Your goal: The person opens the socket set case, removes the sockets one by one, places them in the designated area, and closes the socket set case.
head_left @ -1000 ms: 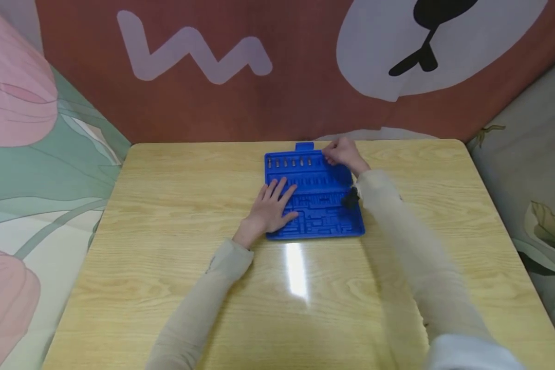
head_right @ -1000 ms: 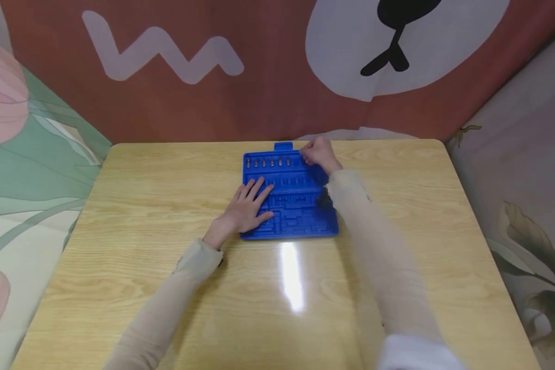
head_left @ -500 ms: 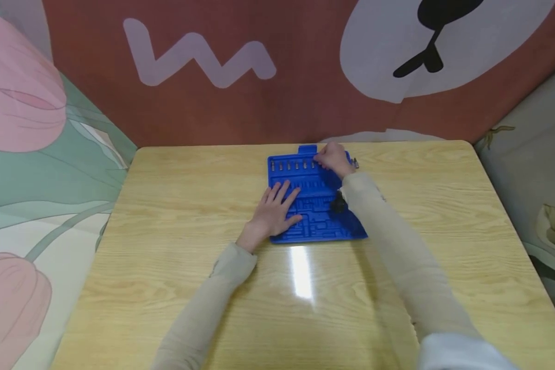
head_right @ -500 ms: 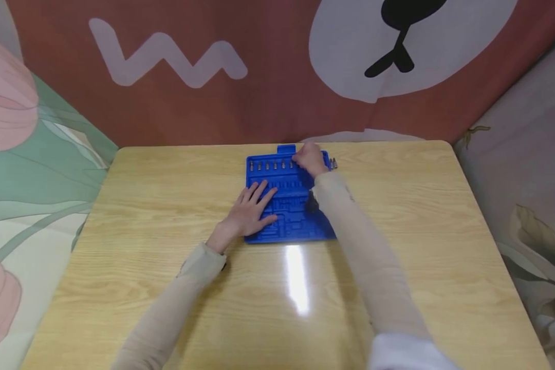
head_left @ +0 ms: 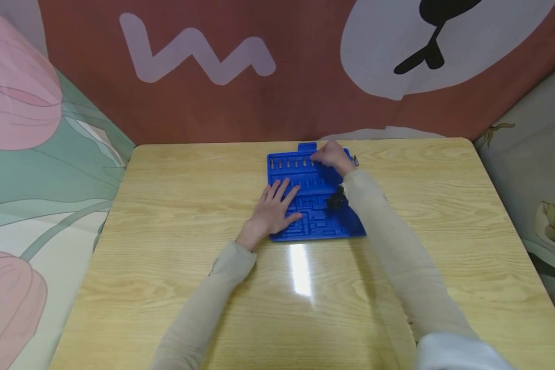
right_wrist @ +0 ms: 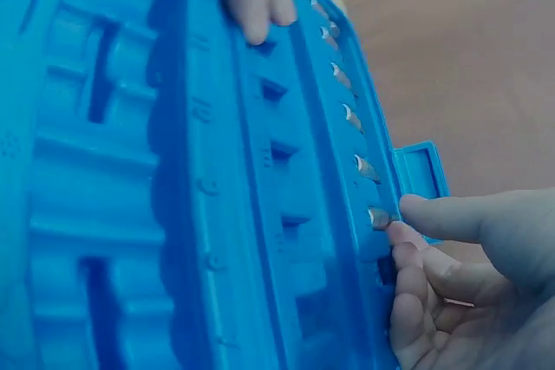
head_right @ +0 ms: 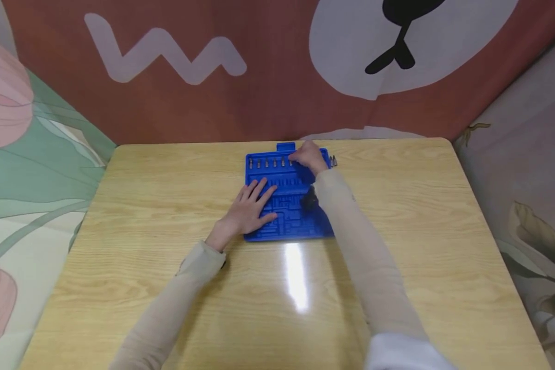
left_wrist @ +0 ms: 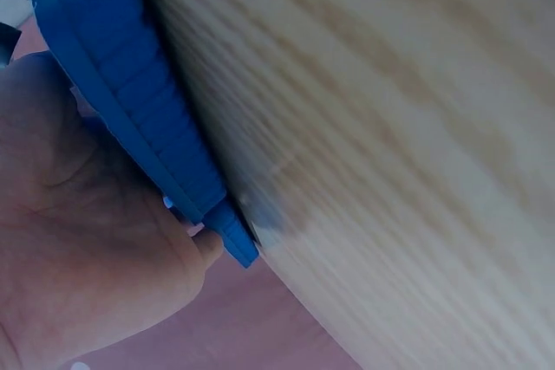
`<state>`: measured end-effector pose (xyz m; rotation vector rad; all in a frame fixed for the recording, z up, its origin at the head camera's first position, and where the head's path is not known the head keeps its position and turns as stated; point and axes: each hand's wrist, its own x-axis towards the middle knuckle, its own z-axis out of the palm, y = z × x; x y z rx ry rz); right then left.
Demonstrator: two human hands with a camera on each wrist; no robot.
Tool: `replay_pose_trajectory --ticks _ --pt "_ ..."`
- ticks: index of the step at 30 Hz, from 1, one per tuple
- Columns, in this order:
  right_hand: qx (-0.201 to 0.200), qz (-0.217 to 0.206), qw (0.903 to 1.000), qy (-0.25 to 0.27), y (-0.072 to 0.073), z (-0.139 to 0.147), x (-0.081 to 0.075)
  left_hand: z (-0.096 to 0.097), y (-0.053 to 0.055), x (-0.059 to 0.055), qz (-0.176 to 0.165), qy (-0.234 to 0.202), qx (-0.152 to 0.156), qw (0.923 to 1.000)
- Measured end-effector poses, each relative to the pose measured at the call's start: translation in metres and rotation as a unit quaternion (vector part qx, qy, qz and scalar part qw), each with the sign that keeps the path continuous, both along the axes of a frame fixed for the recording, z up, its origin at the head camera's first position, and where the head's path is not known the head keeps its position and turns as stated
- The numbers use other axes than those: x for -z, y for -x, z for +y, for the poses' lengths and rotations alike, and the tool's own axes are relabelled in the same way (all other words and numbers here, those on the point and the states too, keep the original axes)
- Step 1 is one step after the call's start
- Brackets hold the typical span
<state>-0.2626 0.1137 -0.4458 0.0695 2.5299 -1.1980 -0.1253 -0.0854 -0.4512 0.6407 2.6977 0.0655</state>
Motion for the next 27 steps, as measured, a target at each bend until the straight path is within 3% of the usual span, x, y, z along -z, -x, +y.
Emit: replay_pose_trajectory --ticks 16,27 --pt "0.047 -0.020 0.9922 0.114 -0.0070 -0.0031 -0.0076 -0.0020 0.0029 0.0028 0.005 -0.012 0.001 0.9999" --pt "0.048 -0.035 0.9910 0.120 -0.0054 0.0043 -0.0029 0.0004 0.0035 0.0056 -0.015 -0.009 -0.004 0.9998"
